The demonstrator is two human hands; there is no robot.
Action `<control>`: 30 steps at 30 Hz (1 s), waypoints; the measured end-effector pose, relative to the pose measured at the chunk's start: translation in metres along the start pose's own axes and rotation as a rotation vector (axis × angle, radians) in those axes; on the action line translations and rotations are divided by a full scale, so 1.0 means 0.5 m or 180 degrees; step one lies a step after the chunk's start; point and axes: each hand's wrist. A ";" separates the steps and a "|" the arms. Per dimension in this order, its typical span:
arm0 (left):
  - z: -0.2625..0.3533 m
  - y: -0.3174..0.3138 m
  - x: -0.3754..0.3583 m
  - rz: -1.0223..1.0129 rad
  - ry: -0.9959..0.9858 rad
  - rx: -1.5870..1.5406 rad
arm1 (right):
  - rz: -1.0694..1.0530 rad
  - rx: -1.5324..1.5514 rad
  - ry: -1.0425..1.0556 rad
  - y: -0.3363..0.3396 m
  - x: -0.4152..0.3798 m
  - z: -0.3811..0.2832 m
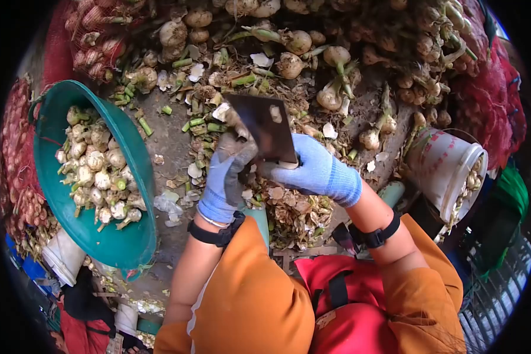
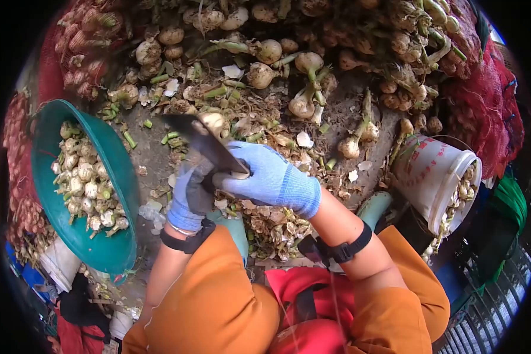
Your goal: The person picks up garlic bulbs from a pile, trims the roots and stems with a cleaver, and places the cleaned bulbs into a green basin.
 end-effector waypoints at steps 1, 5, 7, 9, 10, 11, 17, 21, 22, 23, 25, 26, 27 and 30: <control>0.012 0.008 -0.005 -0.0001 0.0187 -0.0553 | 0.0107 0.0535 -0.0687 0.003 -0.005 -0.012; 0.040 0.020 -0.014 0.0827 -0.0164 0.1194 | 0.0494 -0.0045 -0.1216 0.031 0.000 -0.007; 0.034 0.021 -0.025 0.0493 -0.0094 0.0723 | 0.0354 -0.2339 -0.0629 0.029 0.001 -0.005; 0.031 0.003 -0.049 0.0264 -0.0422 -0.0800 | 0.0154 -0.2586 -0.0830 0.021 -0.001 -0.009; 0.039 0.003 -0.061 0.0295 -0.0271 0.0078 | 0.0210 -0.2580 -0.0711 0.024 -0.006 -0.011; 0.040 0.004 -0.066 0.0322 -0.0187 0.0515 | 0.0193 -0.2576 -0.0706 0.024 -0.006 -0.017; 0.048 0.006 -0.052 -0.0063 -0.0405 0.1658 | -0.0061 -0.2595 -0.0242 0.012 -0.004 -0.040; 0.056 -0.017 -0.057 -0.0050 -0.0547 0.1803 | -0.0129 -0.2561 -0.0364 0.029 0.008 -0.034; 0.061 -0.024 -0.060 -0.0016 -0.0572 0.1806 | -0.0110 -0.2480 -0.0331 0.031 0.012 -0.020; 0.072 -0.032 -0.066 0.0079 -0.0415 0.1612 | -0.0088 -0.2401 -0.0310 0.031 0.014 -0.005; 0.104 -0.053 -0.071 0.0262 -0.0143 0.1230 | 0.0340 -0.2270 -0.0987 0.033 0.032 0.041; 0.111 -0.091 -0.075 -0.0070 -0.0597 0.0876 | 0.0568 -0.2071 -0.1393 0.063 0.040 0.078; 0.106 -0.087 -0.082 -0.0198 -0.0407 0.1057 | 0.0767 -0.1867 -0.1782 0.089 0.040 0.092; 0.104 -0.052 -0.044 -0.0085 -0.0802 0.3479 | 0.0265 0.0872 -0.1801 0.053 0.031 0.065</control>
Point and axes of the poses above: each hand's wrist, its own x-axis towards the middle knuckle, its own y-axis out of the back of the hand, z = x × y, and after that the axes turned 14 degrees about -z, right-handed
